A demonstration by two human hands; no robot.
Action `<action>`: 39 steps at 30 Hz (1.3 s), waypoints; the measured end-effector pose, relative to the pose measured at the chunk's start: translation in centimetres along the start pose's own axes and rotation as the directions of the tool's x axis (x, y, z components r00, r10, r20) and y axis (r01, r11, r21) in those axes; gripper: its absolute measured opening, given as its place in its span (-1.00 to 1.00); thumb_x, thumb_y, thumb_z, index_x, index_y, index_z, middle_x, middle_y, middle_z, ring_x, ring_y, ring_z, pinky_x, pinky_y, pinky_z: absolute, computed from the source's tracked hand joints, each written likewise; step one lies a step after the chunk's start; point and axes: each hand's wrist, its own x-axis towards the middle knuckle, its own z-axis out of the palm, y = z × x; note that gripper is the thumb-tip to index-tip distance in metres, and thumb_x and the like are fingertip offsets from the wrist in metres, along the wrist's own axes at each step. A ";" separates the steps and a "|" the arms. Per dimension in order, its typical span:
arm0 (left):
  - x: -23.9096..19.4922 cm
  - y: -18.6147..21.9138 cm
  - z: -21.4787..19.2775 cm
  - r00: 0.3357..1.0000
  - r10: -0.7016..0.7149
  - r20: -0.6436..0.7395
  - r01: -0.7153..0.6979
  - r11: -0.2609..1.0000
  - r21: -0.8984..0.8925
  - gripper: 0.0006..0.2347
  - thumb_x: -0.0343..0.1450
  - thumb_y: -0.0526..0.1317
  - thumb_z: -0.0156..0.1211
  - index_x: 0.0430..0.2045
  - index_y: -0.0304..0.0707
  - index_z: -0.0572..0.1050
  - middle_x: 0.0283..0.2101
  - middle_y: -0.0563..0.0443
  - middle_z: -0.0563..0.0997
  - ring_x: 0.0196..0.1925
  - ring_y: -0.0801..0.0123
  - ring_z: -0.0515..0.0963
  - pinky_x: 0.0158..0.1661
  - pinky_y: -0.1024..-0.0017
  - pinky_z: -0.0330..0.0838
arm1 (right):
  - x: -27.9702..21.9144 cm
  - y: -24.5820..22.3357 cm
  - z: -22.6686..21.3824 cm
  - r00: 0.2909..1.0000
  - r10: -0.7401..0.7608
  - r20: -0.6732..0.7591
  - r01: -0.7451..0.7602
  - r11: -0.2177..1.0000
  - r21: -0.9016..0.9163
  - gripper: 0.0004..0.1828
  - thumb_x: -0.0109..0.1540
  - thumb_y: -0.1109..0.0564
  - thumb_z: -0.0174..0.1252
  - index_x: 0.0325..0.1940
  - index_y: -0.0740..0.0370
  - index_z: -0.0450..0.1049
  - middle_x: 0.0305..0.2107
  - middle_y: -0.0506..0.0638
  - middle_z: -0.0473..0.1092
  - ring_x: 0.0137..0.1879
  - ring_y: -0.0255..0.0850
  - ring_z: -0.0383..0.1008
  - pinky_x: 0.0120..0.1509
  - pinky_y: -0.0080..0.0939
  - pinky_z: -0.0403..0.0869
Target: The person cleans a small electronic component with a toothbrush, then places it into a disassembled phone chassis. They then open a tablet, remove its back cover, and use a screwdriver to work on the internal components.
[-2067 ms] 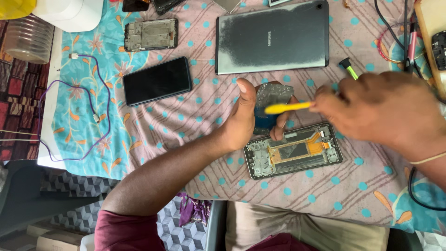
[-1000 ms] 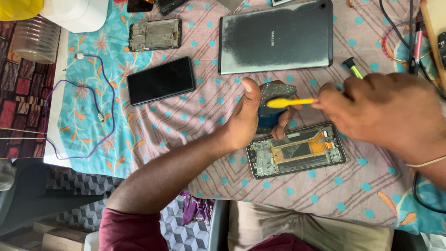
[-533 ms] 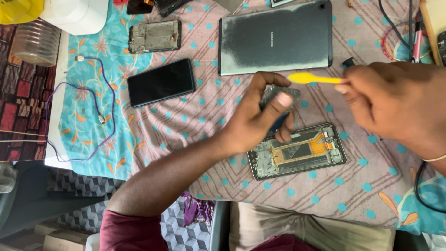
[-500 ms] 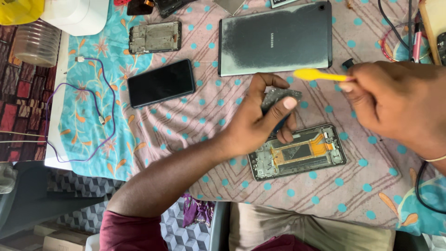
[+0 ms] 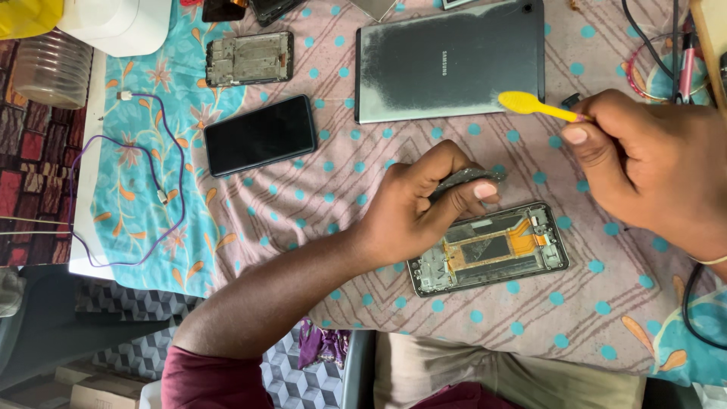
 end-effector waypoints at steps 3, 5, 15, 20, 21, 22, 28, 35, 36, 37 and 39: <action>0.0 0.1 -0.1 0.999 -0.010 -0.051 0.012 0.999 0.041 -0.87 0.60 -0.26 0.15 -0.22 -0.38 0.42 -0.28 0.01 0.66 -0.17 0.54 0.71 -0.13 0.54 0.66 | -0.3 1.0 1.1 0.953 0.175 0.248 -0.282 0.813 0.510 -0.61 0.45 -0.05 -0.05 -0.26 0.28 0.45 -0.72 -0.10 0.24 -0.62 -0.35 0.21 -0.53 -0.30 0.21; 0.0 0.2 -0.1 0.997 -0.022 -0.080 0.023 1.000 0.014 -0.86 0.61 -0.25 0.13 -0.21 -0.38 0.42 -0.24 -0.02 0.67 -0.14 0.52 0.71 -0.10 0.53 0.67 | -0.5 1.9 1.9 0.859 0.144 0.491 -0.478 0.569 0.669 -0.56 0.40 -0.08 -0.12 -0.30 0.30 0.47 -0.74 -0.11 0.16 -0.65 -0.38 0.11 -0.58 -0.33 0.20; 0.4 0.6 -0.4 0.984 -0.058 -0.170 0.069 0.996 0.057 -0.81 0.63 -0.18 0.04 -0.18 -0.40 0.38 -0.28 -0.11 0.71 -0.19 0.45 0.76 -0.17 0.50 0.71 | -1.6 3.8 3.2 0.698 0.023 0.715 -0.693 0.273 0.668 -0.47 0.47 -0.14 -0.20 -0.28 0.34 0.40 -0.72 -0.06 0.14 -0.67 -0.33 0.11 -0.62 -0.30 0.21; 0.3 0.6 -0.6 0.983 -0.094 -0.156 0.104 0.993 0.056 -0.79 0.63 -0.14 -0.02 -0.18 -0.37 0.36 -0.31 -0.07 0.70 -0.27 0.51 0.73 -0.25 0.53 0.67 | -1.2 3.3 2.9 0.707 0.025 0.707 -0.686 0.265 0.677 -0.50 0.46 -0.13 -0.19 -0.26 0.34 0.40 -0.70 -0.08 0.14 -0.65 -0.35 0.09 -0.62 -0.30 0.19; 0.3 0.6 -0.6 0.981 -0.110 -0.157 0.121 0.991 0.057 -0.79 0.63 -0.14 -0.03 -0.18 -0.37 0.35 -0.33 -0.06 0.70 -0.30 0.54 0.72 -0.28 0.55 0.65 | -1.1 3.1 2.7 0.708 0.034 0.706 -0.686 0.271 0.675 -0.50 0.46 -0.13 -0.19 -0.25 0.34 0.40 -0.70 -0.07 0.14 -0.65 -0.34 0.09 -0.61 -0.30 0.19; 0.3 0.6 -0.7 0.985 -0.079 -0.152 0.096 0.989 0.111 -0.76 0.65 -0.11 -0.08 -0.18 -0.36 0.36 -0.32 -0.03 0.69 -0.31 0.56 0.67 -0.28 0.55 0.59 | -1.0 2.8 2.6 0.728 0.058 0.683 -0.659 0.334 0.674 -0.50 0.46 -0.13 -0.20 -0.23 0.32 0.42 -0.71 -0.08 0.13 -0.66 -0.35 0.09 -0.61 -0.30 0.20; 0.0 -0.2 -1.8 0.998 -0.038 -0.045 0.044 0.988 0.149 -0.52 0.69 0.13 -0.27 -0.16 -0.36 0.45 -0.36 0.05 0.55 -0.32 0.56 0.45 -0.26 0.52 0.38 | 0.5 1.0 0.9 0.826 0.255 0.503 -0.533 0.644 0.549 -0.52 0.42 -0.10 -0.17 -0.20 0.30 0.51 -0.71 -0.11 0.19 -0.62 -0.36 0.15 -0.57 -0.29 0.22; 1.1 0.2 -2.4 0.935 0.351 -0.049 -0.305 0.866 0.396 -0.27 0.52 0.43 -0.14 0.22 -0.35 0.22 0.13 -0.15 0.38 0.18 0.29 0.43 0.21 0.21 0.39 | 1.3 -1.0 -0.4 0.873 0.341 0.349 -0.313 0.940 -0.136 -0.69 0.40 -0.08 0.04 -0.12 0.09 0.62 -0.77 -0.04 0.38 -0.72 -0.23 0.37 -0.58 -0.20 0.29; 1.2 0.7 -2.7 0.843 0.537 -0.007 -0.445 0.705 0.552 -0.23 0.51 0.43 -0.06 0.29 -0.36 0.15 0.22 -0.18 0.33 0.25 0.24 0.39 0.27 0.11 0.34 | 1.3 -1.2 -0.5 0.902 0.302 0.308 -0.270 0.952 -0.141 -0.71 0.41 -0.07 0.08 -0.15 0.10 0.62 -0.76 -0.03 0.38 -0.72 -0.21 0.37 -0.59 -0.19 0.29; 1.2 1.1 -2.8 0.714 0.699 0.036 -0.521 0.497 0.694 -0.18 0.49 0.43 0.01 0.36 -0.37 0.08 0.31 -0.21 0.28 0.33 0.19 0.35 0.34 0.01 0.30 | 1.3 -1.3 -0.6 0.916 0.280 0.286 -0.245 0.957 -0.152 -0.73 0.41 -0.05 0.09 -0.16 0.11 0.62 -0.73 -0.04 0.40 -0.70 -0.20 0.38 -0.58 -0.19 0.29; 0.7 2.0 -3.1 0.460 0.866 0.195 -0.554 0.108 0.826 -0.17 0.43 0.32 0.21 0.39 -0.37 0.12 0.29 -0.10 0.30 0.27 0.26 0.34 0.31 -0.09 0.23 | 1.3 -1.7 -0.6 0.941 0.234 0.242 -0.196 0.965 -0.173 -0.77 0.40 -0.01 0.11 -0.17 0.12 0.61 -0.66 -0.06 0.43 -0.67 -0.18 0.39 -0.57 -0.18 0.31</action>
